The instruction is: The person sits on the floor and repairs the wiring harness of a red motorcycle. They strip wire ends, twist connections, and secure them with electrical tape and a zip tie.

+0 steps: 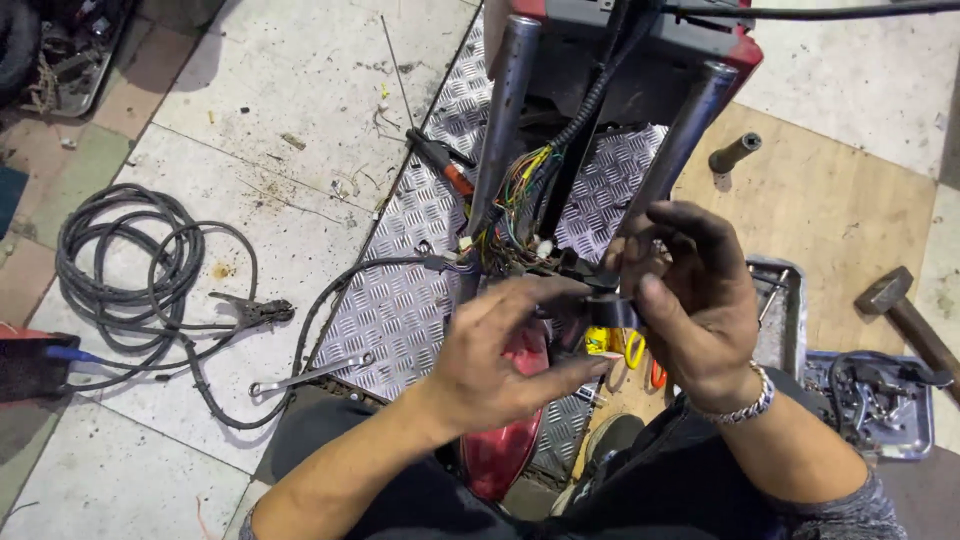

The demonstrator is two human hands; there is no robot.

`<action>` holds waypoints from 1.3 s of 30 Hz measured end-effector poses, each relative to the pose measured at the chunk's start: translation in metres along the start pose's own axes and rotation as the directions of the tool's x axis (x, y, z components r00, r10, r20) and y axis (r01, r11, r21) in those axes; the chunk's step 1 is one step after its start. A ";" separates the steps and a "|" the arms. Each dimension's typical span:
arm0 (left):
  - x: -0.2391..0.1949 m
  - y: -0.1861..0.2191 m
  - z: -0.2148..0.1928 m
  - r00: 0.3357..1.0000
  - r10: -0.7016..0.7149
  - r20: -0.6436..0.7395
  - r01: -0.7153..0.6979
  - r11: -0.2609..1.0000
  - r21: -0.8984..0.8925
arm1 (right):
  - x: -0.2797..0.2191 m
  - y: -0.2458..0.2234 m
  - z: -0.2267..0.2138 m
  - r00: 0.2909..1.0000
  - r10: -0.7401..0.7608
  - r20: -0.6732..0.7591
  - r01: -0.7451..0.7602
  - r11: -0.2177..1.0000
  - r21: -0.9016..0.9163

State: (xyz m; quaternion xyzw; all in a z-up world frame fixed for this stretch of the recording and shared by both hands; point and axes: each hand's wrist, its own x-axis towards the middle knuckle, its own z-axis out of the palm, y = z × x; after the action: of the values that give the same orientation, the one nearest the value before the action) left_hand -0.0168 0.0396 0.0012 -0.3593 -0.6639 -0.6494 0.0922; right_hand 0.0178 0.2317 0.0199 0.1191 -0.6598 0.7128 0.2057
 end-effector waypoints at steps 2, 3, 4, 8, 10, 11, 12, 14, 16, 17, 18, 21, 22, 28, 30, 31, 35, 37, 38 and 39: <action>-0.007 -0.001 0.008 0.997 -0.069 0.022 0.070 0.996 -0.054 | -0.007 -0.001 0.006 1.000 0.012 -0.013 -0.009 0.981 0.193; -0.006 -0.003 0.006 0.998 -0.067 0.018 0.068 0.996 -0.052 | -0.005 0.002 0.005 1.000 0.010 -0.009 -0.008 0.981 0.194; -0.004 -0.005 0.004 1.000 -0.006 -0.020 0.006 1.000 0.023 | -0.003 0.004 0.004 0.998 -0.045 0.033 0.042 0.995 0.090; 0.003 -0.011 -0.016 0.974 0.226 0.022 -0.215 0.888 0.407 | 0.009 -0.003 0.002 0.944 -0.163 0.287 0.258 0.907 -0.333; 0.009 -0.007 -0.015 0.948 0.319 0.011 -0.286 0.831 0.477 | 0.008 -0.003 0.008 0.937 -0.173 0.304 0.270 0.910 -0.314; 0.012 -0.006 -0.013 0.913 0.409 0.006 -0.347 0.767 0.540 | 0.008 -0.004 0.011 0.931 -0.178 0.320 0.277 0.913 -0.298; 0.012 -0.010 -0.014 0.911 0.411 0.006 -0.349 0.766 0.540 | 0.006 -0.001 0.008 0.930 -0.180 0.320 0.280 0.912 -0.300; 0.014 -0.020 -0.016 0.960 0.253 -0.123 -0.208 0.932 0.295 | 0.002 0.003 0.000 0.941 -0.141 0.308 0.213 0.953 -0.214; 0.018 -0.016 -0.013 0.979 0.153 -0.137 -0.126 0.974 0.190 | 0.001 0.005 -0.002 0.942 -0.146 0.304 0.210 0.959 -0.191; 0.019 -0.014 -0.013 0.989 0.047 -0.139 -0.036 0.996 0.083 | 0.001 0.006 -0.002 0.943 -0.146 0.299 0.202 0.965 -0.166; 0.018 -0.015 -0.014 0.989 0.048 -0.140 -0.036 0.996 0.084 | 0.003 0.003 0.002 0.942 -0.147 0.301 0.203 0.965 -0.165; 0.018 -0.015 -0.016 0.961 0.256 -0.100 -0.218 0.932 0.291 | 0.010 -0.003 0.011 0.955 -0.092 0.282 0.141 0.978 -0.156; 0.021 -0.012 -0.015 0.926 0.362 -0.110 -0.303 0.884 0.354 | 0.011 -0.004 0.012 0.952 -0.095 0.292 0.153 0.971 -0.185; 0.029 -0.005 -0.020 0.934 0.336 -0.118 -0.301 0.922 0.245 | 0.016 -0.002 0.009 0.932 -0.179 0.317 0.280 0.909 -0.309; 0.030 -0.003 -0.020 0.946 0.311 -0.096 -0.286 0.935 0.212 | 0.017 0.001 0.007 0.915 -0.227 0.334 0.351 0.856 -0.379; 0.030 -0.004 -0.020 0.940 0.331 -0.083 -0.305 0.924 0.230 | 0.017 0.003 0.006 0.891 -0.285 0.354 0.430 0.780 -0.454; 0.030 -0.002 -0.016 0.922 0.383 -0.065 -0.342 0.880 0.330 | 0.017 0.004 0.007 0.810 -0.383 0.443 0.585 0.496 -0.641; 0.030 -0.002 -0.015 0.921 0.386 -0.051 -0.340 0.860 0.381 | 0.017 0.005 0.007 0.798 -0.390 0.459 0.598 0.426 -0.678; 0.030 -0.001 -0.015 0.919 0.393 -0.040 -0.338 0.835 0.434 | 0.017 0.006 0.008 0.783 -0.397 0.479 0.612 0.353 -0.708; 0.028 -0.005 -0.015 0.919 0.392 -0.039 -0.337 0.835 0.434 | 0.017 0.005 0.009 0.784 -0.397 0.478 0.611 0.354 -0.708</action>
State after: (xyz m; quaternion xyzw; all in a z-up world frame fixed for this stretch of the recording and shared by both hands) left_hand -0.0449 0.0360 0.0160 -0.4093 -0.6996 -0.4832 0.3309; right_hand -0.0002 0.2245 0.0239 0.2829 -0.8641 0.1894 0.3708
